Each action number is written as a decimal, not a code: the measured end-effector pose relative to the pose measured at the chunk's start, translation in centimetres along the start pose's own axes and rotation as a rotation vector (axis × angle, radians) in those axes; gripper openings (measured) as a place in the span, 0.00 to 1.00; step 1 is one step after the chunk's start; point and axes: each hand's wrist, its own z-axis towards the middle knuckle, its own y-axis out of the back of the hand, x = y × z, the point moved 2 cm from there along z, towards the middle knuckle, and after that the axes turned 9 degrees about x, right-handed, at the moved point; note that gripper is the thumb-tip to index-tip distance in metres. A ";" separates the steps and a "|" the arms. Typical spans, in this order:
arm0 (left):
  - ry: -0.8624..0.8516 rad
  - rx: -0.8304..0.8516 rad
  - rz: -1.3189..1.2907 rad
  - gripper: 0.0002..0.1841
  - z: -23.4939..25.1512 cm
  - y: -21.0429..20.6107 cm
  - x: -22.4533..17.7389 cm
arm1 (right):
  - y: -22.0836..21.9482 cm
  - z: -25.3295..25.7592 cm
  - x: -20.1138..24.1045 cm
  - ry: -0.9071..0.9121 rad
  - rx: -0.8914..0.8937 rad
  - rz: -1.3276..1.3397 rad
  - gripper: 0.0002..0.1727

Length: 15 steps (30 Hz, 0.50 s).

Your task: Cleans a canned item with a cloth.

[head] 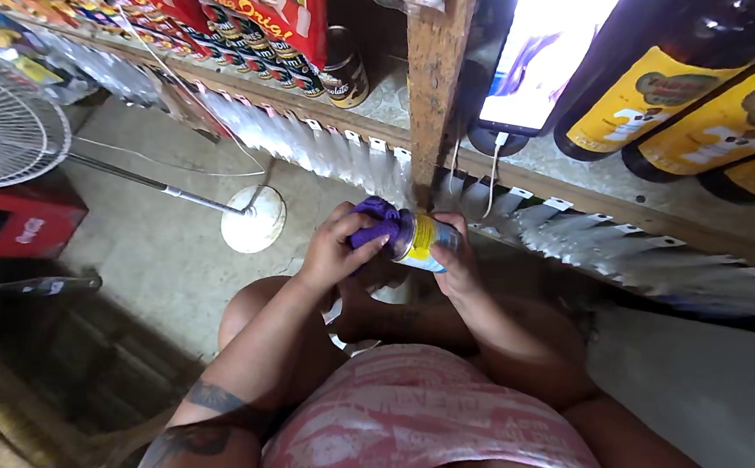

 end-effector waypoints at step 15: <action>-0.109 0.068 -0.200 0.11 0.0 -0.1 -0.2 | -0.1 0.0 -0.2 -0.139 -0.141 -0.116 0.37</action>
